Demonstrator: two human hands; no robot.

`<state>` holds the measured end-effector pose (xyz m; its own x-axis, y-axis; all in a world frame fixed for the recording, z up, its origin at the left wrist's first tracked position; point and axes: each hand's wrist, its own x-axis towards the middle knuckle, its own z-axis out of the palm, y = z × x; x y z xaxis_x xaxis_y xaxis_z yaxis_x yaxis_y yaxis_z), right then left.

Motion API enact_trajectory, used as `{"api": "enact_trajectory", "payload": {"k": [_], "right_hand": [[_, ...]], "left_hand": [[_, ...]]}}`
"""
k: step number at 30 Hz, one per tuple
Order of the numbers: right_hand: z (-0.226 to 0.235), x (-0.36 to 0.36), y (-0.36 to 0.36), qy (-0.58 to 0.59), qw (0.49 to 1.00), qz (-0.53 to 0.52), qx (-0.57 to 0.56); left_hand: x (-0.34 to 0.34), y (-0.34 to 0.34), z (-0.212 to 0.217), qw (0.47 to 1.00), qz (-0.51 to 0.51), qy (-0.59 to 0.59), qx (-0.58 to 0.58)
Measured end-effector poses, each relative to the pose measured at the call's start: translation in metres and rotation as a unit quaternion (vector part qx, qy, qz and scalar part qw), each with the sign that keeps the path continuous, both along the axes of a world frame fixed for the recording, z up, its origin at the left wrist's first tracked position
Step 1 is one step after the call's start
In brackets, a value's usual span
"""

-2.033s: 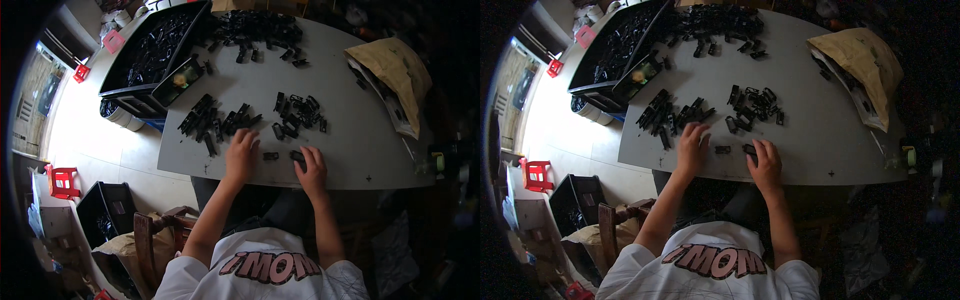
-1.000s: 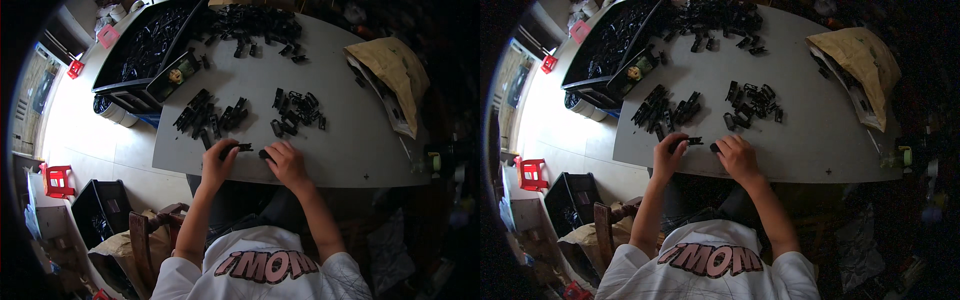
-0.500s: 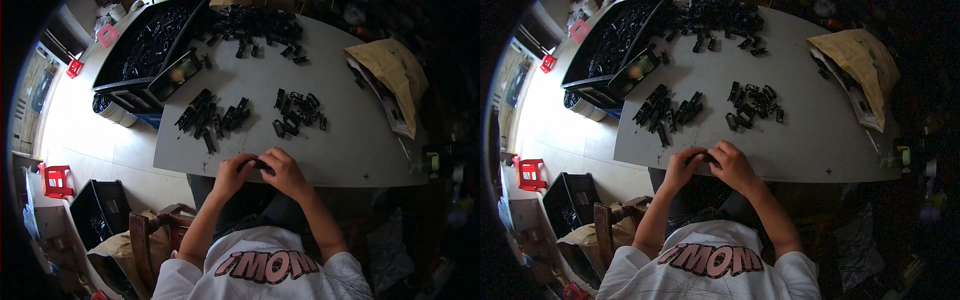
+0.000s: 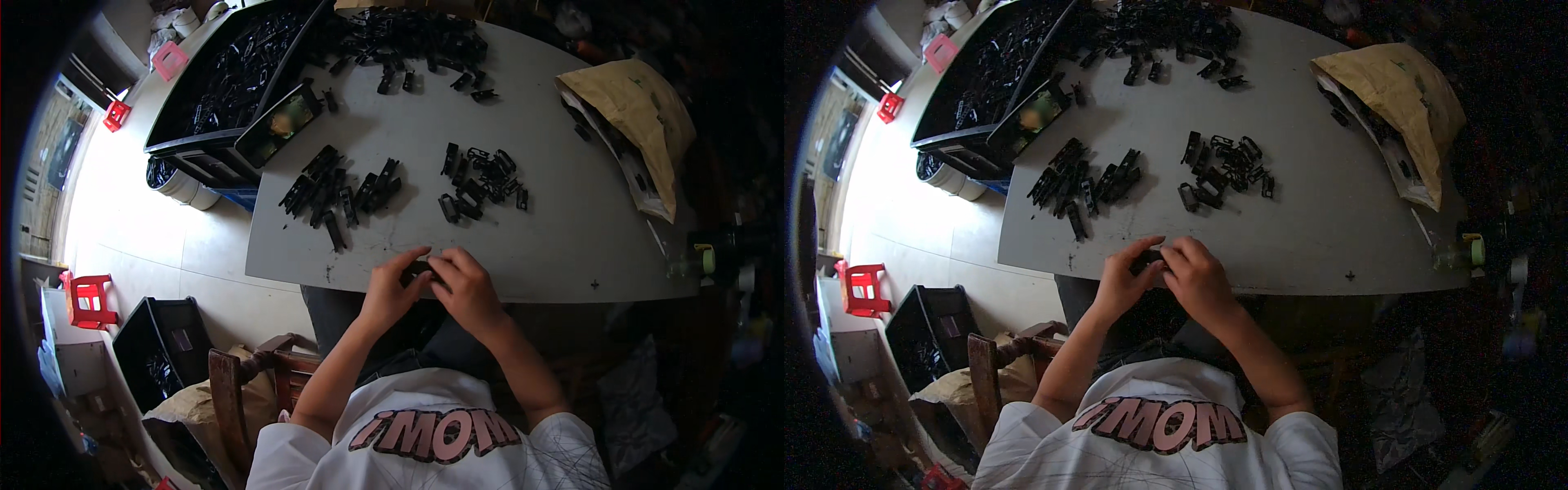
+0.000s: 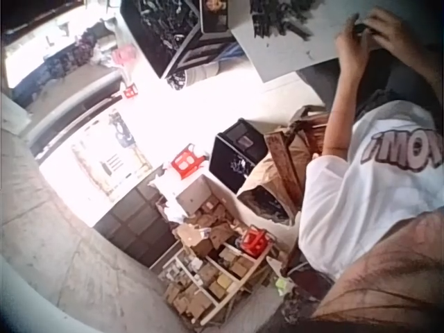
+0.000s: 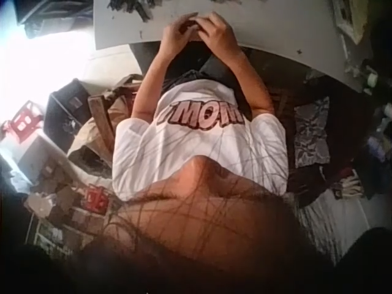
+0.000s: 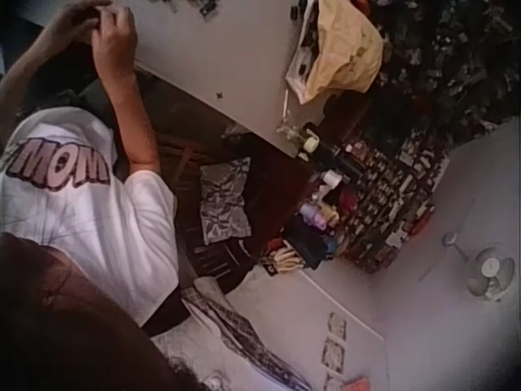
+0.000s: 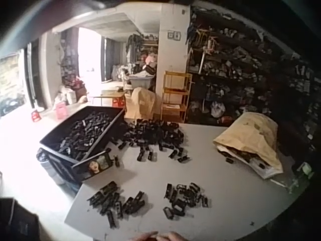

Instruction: Assembling small black plastic components by snapping them together at a workbench.

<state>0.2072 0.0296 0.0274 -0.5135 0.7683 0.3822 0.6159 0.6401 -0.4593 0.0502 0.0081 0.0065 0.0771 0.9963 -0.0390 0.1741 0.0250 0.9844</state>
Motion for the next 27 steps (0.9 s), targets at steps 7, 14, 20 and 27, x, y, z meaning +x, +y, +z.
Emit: {"api": "enact_trajectory", "payload": {"k": [7, 14, 20, 27], "right_hand": [[-0.023, 0.034, -0.002, 0.222, 0.867, -0.037, -0.444], [-0.021, 0.071, 0.067, 0.096, 0.957, -0.274, -0.013], [-0.053, 0.107, 0.092, 0.046, 0.942, -0.332, -0.003], [-0.033, 0.067, 0.019, 0.081, 0.967, -0.182, -0.157]], "left_hand": [[-0.002, -0.003, 0.009, 0.988, -0.071, -0.127, -0.042], [-0.017, 0.014, -0.008, 0.994, 0.077, 0.013, 0.082], [-0.019, 0.057, 0.012, 0.959, 0.153, 0.177, 0.160], [-0.024, 0.087, 0.013, 0.860, 0.118, 0.484, 0.108]]}}
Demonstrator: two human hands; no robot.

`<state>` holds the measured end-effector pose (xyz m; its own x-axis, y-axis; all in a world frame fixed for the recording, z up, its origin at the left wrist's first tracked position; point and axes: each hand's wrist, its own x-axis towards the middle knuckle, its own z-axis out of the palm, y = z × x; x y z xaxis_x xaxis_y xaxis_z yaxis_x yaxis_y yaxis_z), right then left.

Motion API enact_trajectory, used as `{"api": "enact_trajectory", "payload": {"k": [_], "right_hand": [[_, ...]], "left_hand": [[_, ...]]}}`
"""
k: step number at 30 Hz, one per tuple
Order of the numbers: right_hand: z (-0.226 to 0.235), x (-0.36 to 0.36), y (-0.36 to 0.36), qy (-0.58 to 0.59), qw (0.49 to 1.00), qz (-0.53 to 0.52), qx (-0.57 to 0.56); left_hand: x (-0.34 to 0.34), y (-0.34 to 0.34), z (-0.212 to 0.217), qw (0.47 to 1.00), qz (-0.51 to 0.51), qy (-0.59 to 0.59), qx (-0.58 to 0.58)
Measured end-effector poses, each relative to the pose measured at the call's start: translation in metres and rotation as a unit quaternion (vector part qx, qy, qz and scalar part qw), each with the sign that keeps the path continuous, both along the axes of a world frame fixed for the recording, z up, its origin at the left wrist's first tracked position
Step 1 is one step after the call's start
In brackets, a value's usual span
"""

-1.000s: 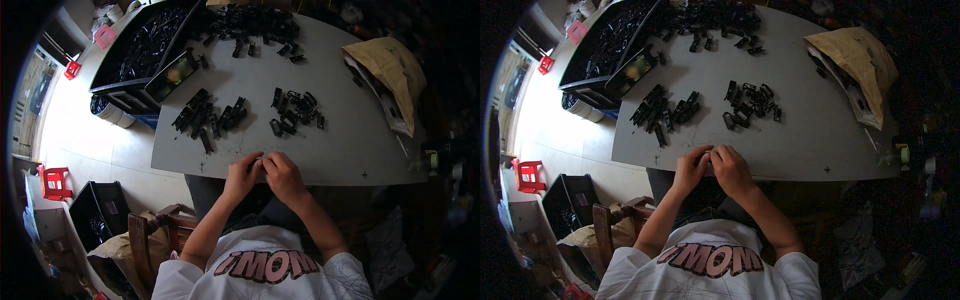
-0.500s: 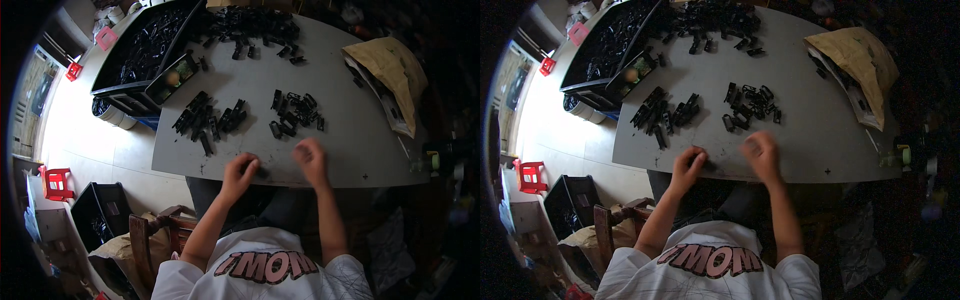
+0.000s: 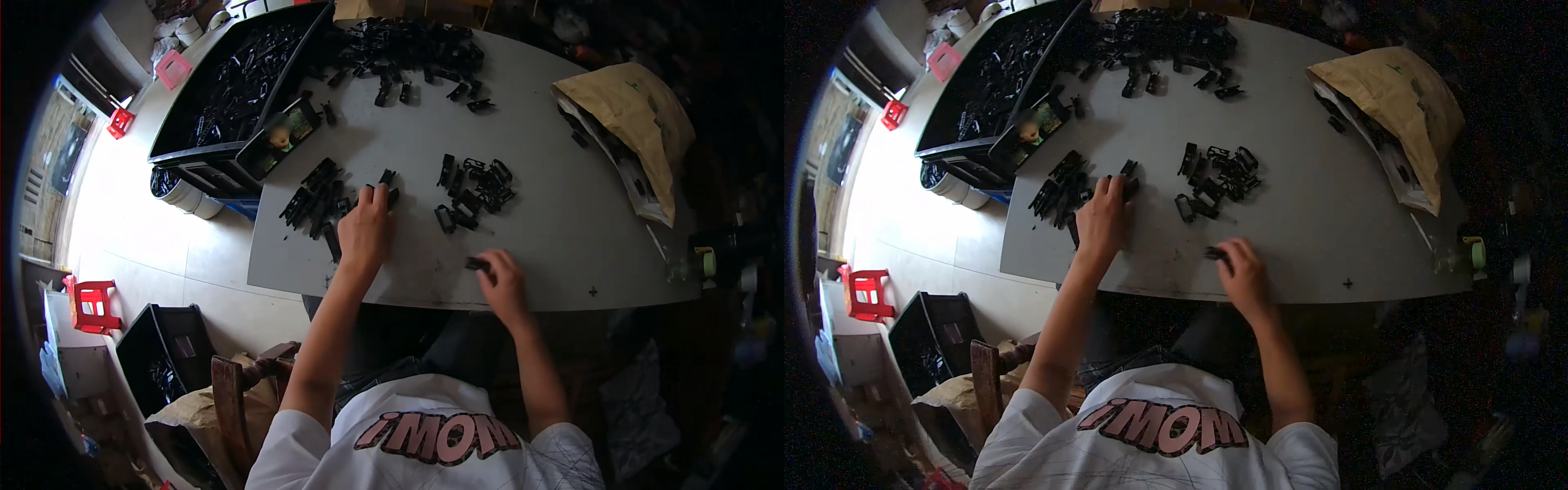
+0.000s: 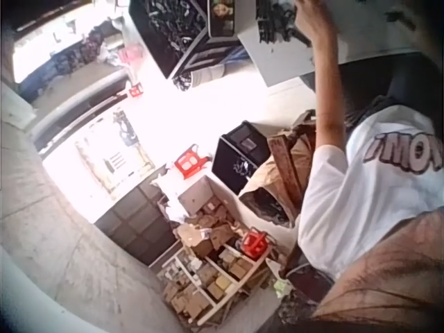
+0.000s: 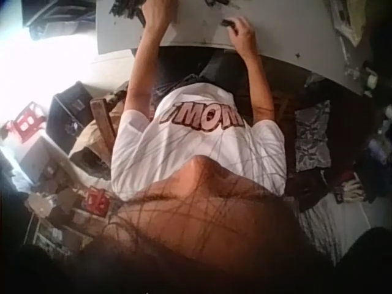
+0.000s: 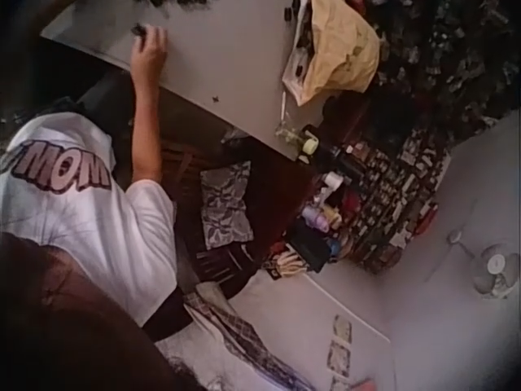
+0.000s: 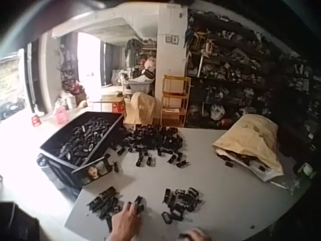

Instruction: Assembling small black plastic components by snapping them together at a workbench.

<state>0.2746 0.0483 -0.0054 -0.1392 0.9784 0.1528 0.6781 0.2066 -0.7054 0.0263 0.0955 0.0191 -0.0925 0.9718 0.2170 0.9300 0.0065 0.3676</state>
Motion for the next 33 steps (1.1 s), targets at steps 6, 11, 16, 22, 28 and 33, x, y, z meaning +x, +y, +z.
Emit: {"api": "enact_trajectory", "payload": {"k": [6, 11, 16, 22, 28, 33], "right_hand": [[0.014, -0.033, 0.035, -0.040, 0.985, 0.113, 0.124], [0.012, -0.048, 0.078, -0.268, 0.894, 0.218, 0.285], [0.030, -0.058, 0.079, -0.170, 0.924, 0.203, 0.275], [0.038, -0.049, 0.008, -0.066, 0.993, 0.052, 0.085], [0.029, -0.052, -0.013, -0.139, 0.986, 0.039, 0.088], [0.026, -0.060, -0.010, -0.249, 0.963, 0.087, 0.045]], "left_hand": [[-0.003, 0.000, -0.005, 0.998, -0.008, 0.060, -0.017], [-0.003, -0.020, -0.002, 1.000, -0.018, -0.022, -0.005], [-0.006, -0.039, -0.002, 0.928, -0.066, -0.367, -0.011], [-0.014, -0.057, -0.020, 0.838, -0.079, -0.535, -0.072], [-0.004, -0.067, -0.021, 0.856, -0.087, -0.500, -0.102], [-0.002, -0.072, -0.020, 0.878, -0.081, -0.465, -0.080]]}}
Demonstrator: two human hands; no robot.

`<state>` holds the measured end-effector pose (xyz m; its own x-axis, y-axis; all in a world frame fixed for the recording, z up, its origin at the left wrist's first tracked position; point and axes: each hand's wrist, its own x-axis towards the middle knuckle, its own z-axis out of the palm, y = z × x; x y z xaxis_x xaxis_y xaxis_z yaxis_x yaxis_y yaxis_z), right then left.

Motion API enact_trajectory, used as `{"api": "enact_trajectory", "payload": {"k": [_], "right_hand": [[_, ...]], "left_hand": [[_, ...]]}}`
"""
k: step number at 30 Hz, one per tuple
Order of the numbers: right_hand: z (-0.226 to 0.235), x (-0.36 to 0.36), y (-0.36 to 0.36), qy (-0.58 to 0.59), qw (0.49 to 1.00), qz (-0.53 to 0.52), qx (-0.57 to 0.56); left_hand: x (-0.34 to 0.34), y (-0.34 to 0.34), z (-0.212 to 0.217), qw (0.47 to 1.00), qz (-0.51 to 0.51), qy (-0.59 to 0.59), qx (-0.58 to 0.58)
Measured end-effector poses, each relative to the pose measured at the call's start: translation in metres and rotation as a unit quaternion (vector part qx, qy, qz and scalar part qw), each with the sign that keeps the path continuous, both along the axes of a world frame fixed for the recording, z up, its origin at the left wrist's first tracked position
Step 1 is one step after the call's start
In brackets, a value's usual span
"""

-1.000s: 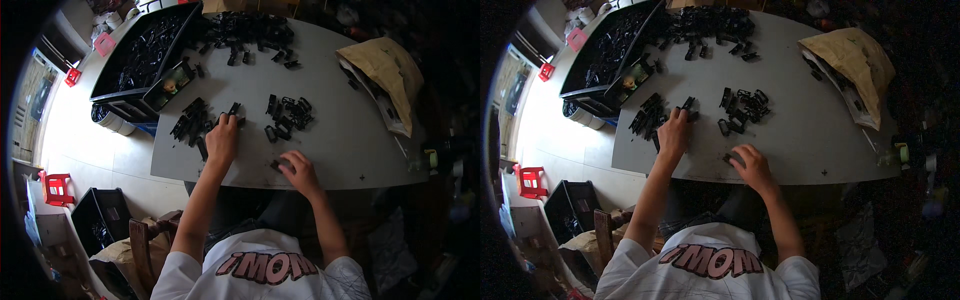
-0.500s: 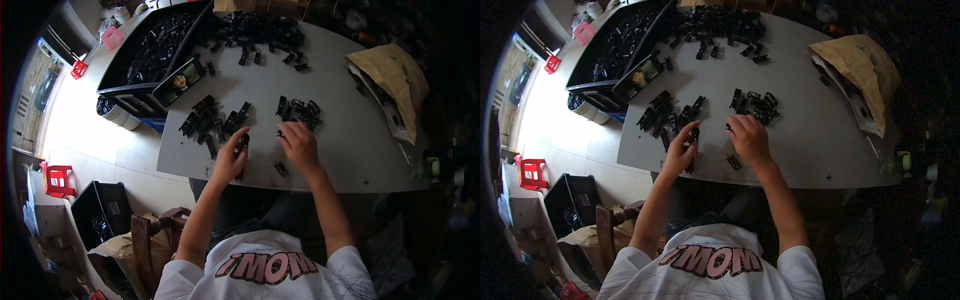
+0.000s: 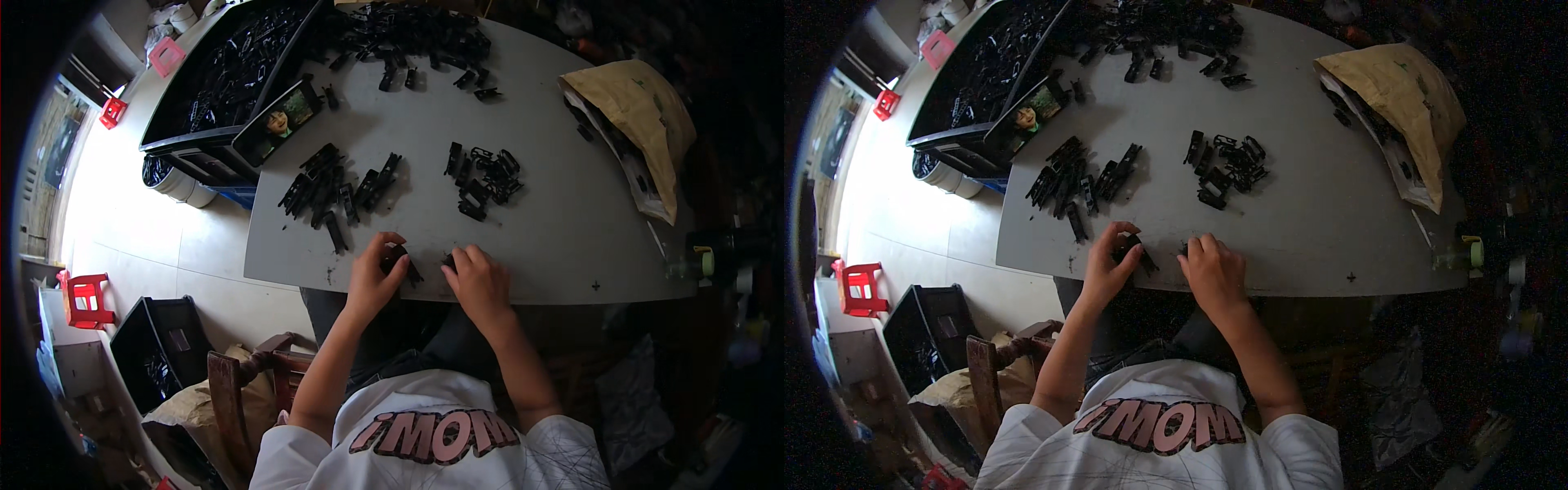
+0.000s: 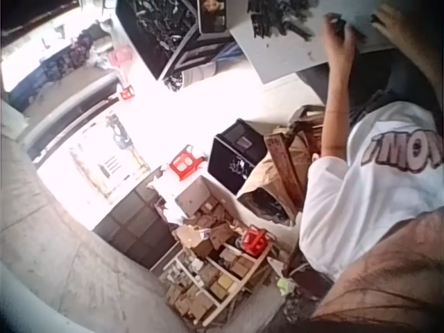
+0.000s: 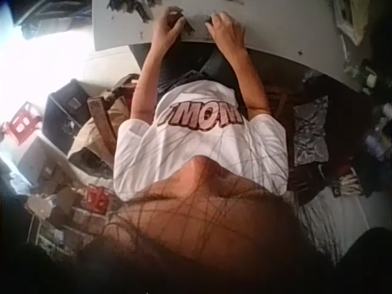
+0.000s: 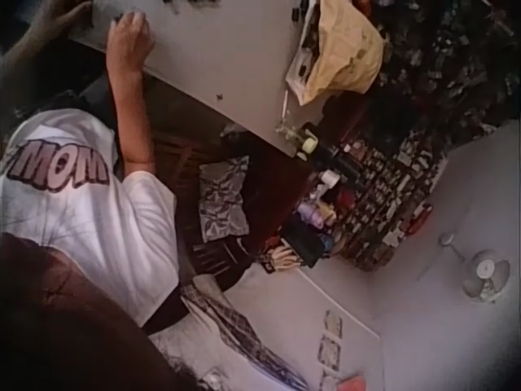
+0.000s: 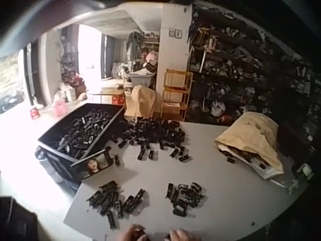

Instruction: Assembling small black plastic components by snapping them together at a workbench.

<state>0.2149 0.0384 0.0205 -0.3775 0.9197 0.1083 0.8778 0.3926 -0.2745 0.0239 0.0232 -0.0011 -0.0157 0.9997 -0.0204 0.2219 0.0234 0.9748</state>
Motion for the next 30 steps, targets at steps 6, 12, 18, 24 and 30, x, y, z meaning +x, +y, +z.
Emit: {"api": "enact_trajectory", "payload": {"k": [6, 12, 18, 24, 30], "right_hand": [[0.011, -0.006, -0.009, 0.030, 0.997, -0.067, 0.016], [-0.004, -0.005, -0.005, 0.168, 0.985, -0.011, -0.039], [0.000, -0.021, -0.005, 0.223, 0.972, 0.048, -0.063], [-0.011, -0.025, -0.014, 0.157, 0.986, 0.056, -0.011], [-0.004, 0.004, -0.015, 0.359, 0.873, -0.023, -0.328]], "left_hand": [[0.004, -0.003, 0.001, 0.999, 0.016, -0.009, 0.037], [0.007, -0.005, 0.007, 0.999, 0.014, 0.031, 0.016], [0.012, -0.005, 0.003, 0.998, 0.024, 0.049, 0.028], [0.024, -0.012, -0.006, 0.999, 0.024, 0.028, 0.004], [0.018, -0.029, -0.008, 0.979, -0.047, -0.195, 0.033]]}}
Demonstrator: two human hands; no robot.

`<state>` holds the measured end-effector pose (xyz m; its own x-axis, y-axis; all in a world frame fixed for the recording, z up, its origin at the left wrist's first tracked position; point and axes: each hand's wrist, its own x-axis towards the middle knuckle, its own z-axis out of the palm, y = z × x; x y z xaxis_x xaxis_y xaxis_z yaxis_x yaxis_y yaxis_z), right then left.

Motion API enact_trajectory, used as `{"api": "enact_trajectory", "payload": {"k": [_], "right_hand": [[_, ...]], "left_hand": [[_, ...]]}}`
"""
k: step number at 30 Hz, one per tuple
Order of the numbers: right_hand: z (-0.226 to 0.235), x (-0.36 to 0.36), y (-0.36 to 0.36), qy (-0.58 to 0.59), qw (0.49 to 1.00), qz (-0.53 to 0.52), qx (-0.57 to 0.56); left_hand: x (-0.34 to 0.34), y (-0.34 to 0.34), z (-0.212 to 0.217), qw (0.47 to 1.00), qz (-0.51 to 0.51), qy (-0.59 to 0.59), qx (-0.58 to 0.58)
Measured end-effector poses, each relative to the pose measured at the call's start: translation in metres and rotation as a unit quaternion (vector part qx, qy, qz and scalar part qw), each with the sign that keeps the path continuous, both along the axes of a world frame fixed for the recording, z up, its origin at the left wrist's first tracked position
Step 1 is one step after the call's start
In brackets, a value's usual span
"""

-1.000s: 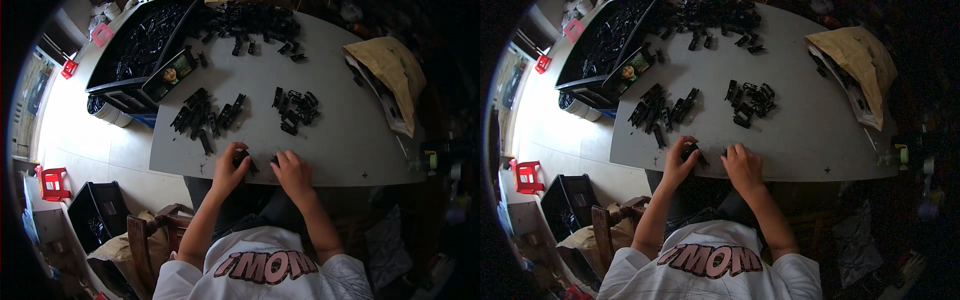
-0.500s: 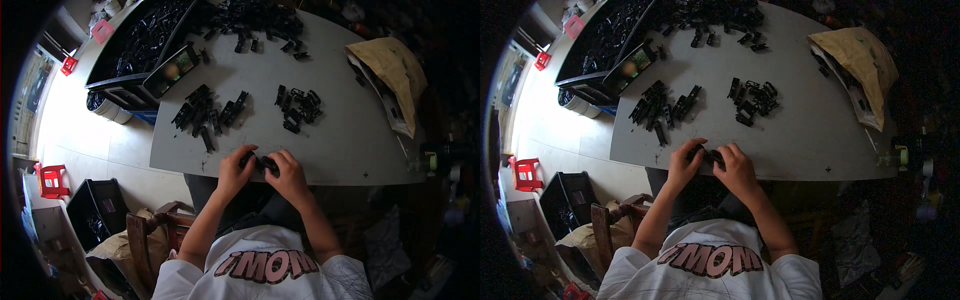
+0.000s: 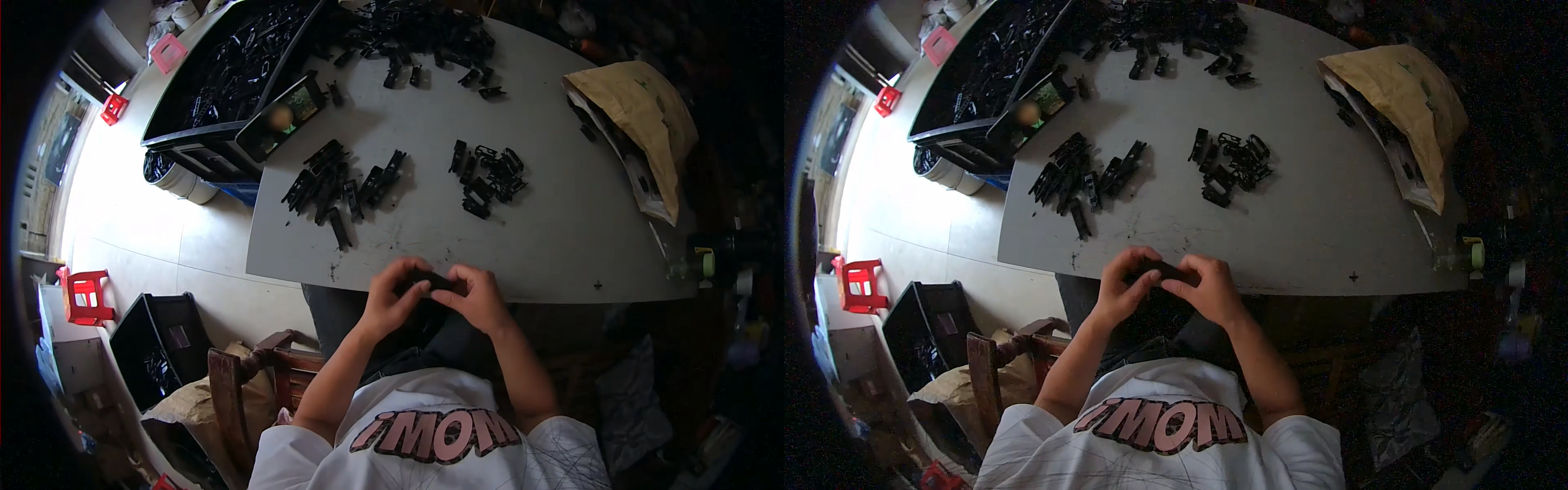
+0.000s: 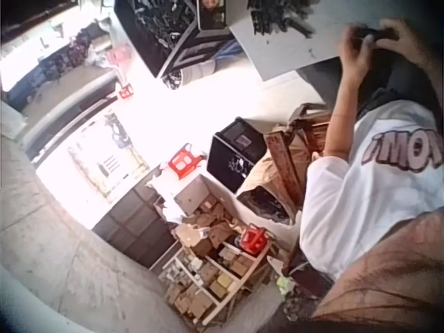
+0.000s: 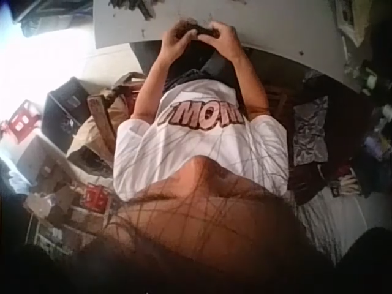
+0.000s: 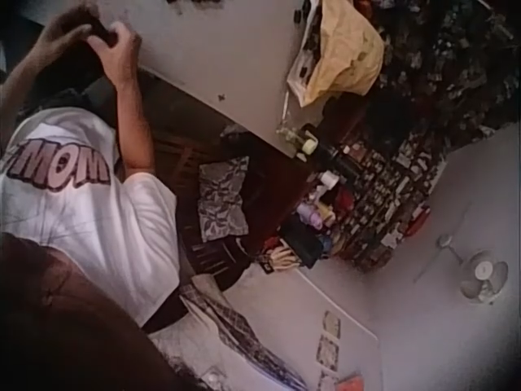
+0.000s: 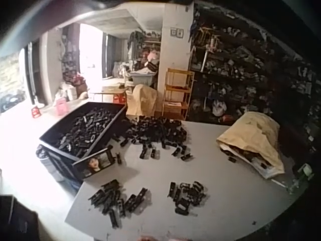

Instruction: Assembling small black plastic components by snapping them together at a workbench.

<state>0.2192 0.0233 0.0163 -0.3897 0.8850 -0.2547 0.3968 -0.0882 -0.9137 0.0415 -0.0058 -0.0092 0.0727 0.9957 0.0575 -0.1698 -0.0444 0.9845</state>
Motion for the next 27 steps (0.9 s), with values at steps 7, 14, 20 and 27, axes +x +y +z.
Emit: {"api": "enact_trajectory", "payload": {"k": [7, 14, 20, 27], "right_hand": [[0.001, 0.017, 0.006, -0.031, 0.989, 0.035, 0.141], [-0.013, 0.037, 0.097, -0.184, 0.899, -0.138, 0.373], [-0.017, 0.046, 0.102, -0.298, 0.856, -0.168, 0.387], [-0.012, 0.064, 0.077, -0.176, 0.920, -0.178, 0.303]], "left_hand": [[-0.007, -0.026, -0.001, 0.990, -0.020, 0.133, 0.050], [-0.006, -0.028, 0.019, 0.897, -0.005, 0.412, 0.161], [-0.014, -0.026, 0.019, 0.891, 0.027, 0.420, 0.171], [-0.014, -0.019, 0.018, 0.887, 0.028, 0.426, 0.176]]}}
